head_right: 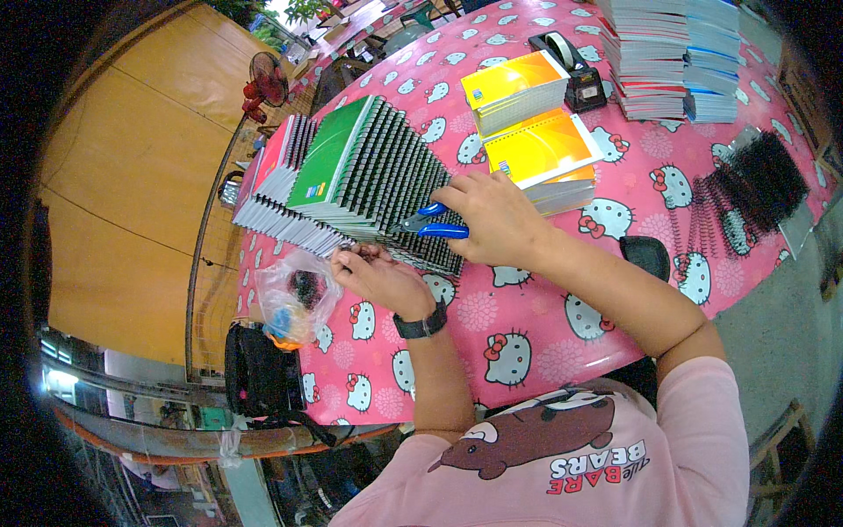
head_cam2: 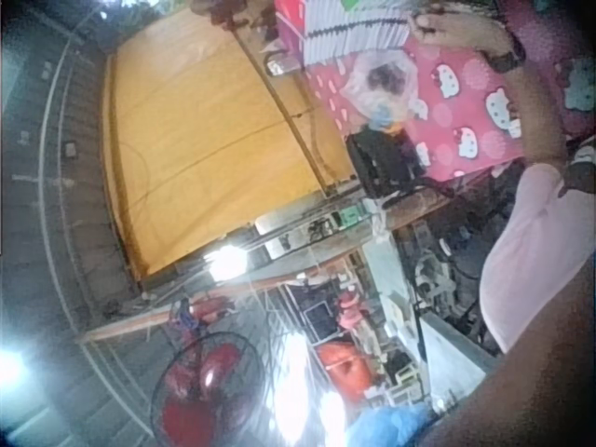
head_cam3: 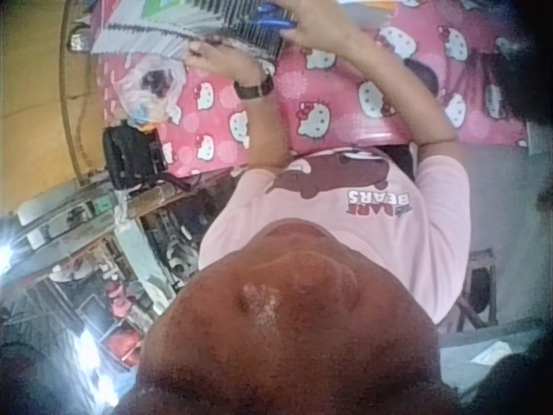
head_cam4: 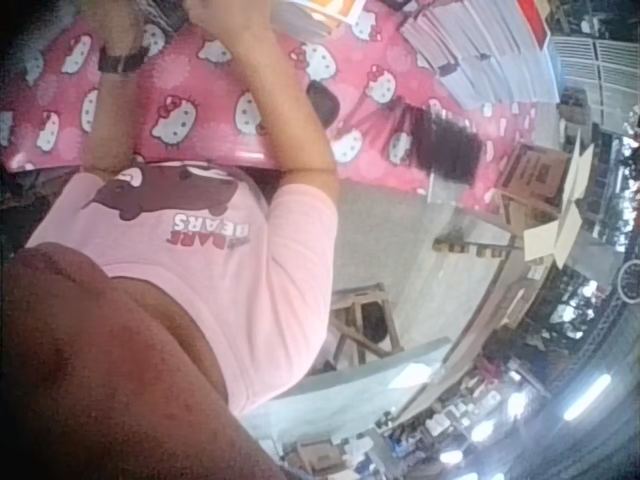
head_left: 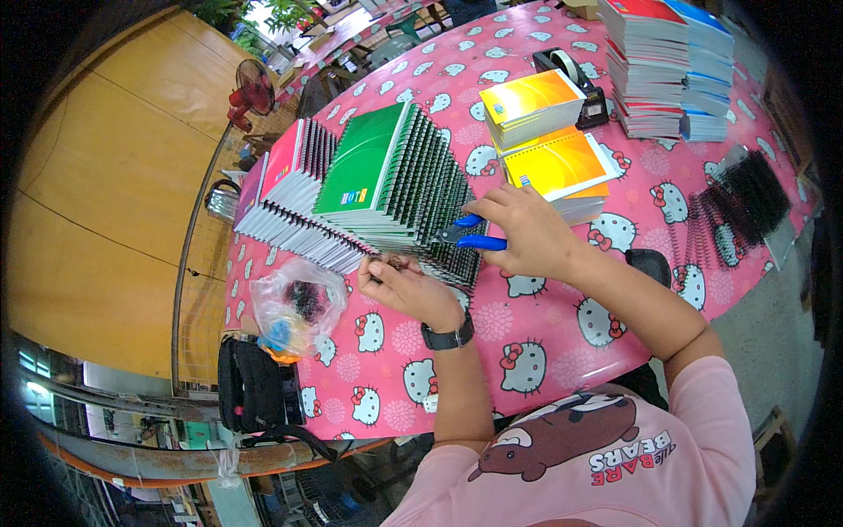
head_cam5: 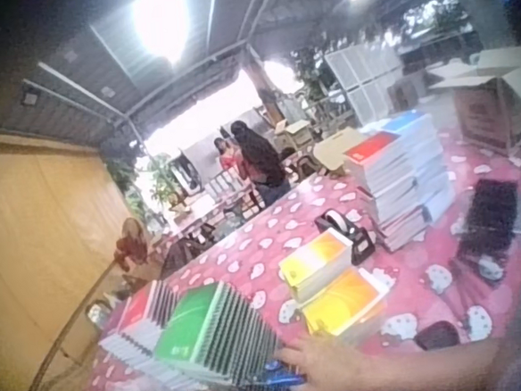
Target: The person uses a pair of blue-handled pliers to trim the spiral binding of a stack of green notebooks. They hold the notebooks steady with one hand while using the pliers to cut the wire coils along the spine. The person works through the stack, occasionally adjusting the position of the notebooks on the table.
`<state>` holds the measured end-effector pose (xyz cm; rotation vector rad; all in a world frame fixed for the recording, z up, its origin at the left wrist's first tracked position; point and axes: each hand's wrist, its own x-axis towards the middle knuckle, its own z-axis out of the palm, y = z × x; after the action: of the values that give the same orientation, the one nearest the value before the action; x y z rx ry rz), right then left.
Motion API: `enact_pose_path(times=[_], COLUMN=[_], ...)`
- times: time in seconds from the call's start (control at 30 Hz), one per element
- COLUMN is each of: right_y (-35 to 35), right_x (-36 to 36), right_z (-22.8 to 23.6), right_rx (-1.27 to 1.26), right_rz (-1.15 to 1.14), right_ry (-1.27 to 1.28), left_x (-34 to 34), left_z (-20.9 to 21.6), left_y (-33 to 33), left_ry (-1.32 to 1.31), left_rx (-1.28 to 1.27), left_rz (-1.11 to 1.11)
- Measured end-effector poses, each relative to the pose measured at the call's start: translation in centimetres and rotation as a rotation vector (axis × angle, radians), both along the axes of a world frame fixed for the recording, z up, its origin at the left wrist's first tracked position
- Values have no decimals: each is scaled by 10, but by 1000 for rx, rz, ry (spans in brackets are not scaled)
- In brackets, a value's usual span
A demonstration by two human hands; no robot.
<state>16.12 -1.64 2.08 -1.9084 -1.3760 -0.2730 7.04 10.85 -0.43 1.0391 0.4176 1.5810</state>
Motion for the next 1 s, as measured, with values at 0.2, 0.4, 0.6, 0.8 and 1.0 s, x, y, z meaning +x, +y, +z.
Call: enact_pose_path(times=[0.2, 0.4, 0.6, 0.8, 1.0], right_y=[7, 5, 4, 5, -2], right_x=[-1, -2, -2, -1, 1], right_z=[-5, 1, 2, -1, -7], right_rx=[40, 2, 24, -83, 31], right_rz=[28, 33, 29, 70, -23], right_ry=[-2, 32, 2, 168, -74], left_x=[7, 8, 11, 9, 11], left_z=[-26, -34, -38, -36, -37], left_y=[-7, -2, 4, 3, 3], left_ry=[343, 401, 341, 386, 379], left_rx=[503, 610, 634, 642, 614], left_rz=[346, 393, 379, 403, 415])
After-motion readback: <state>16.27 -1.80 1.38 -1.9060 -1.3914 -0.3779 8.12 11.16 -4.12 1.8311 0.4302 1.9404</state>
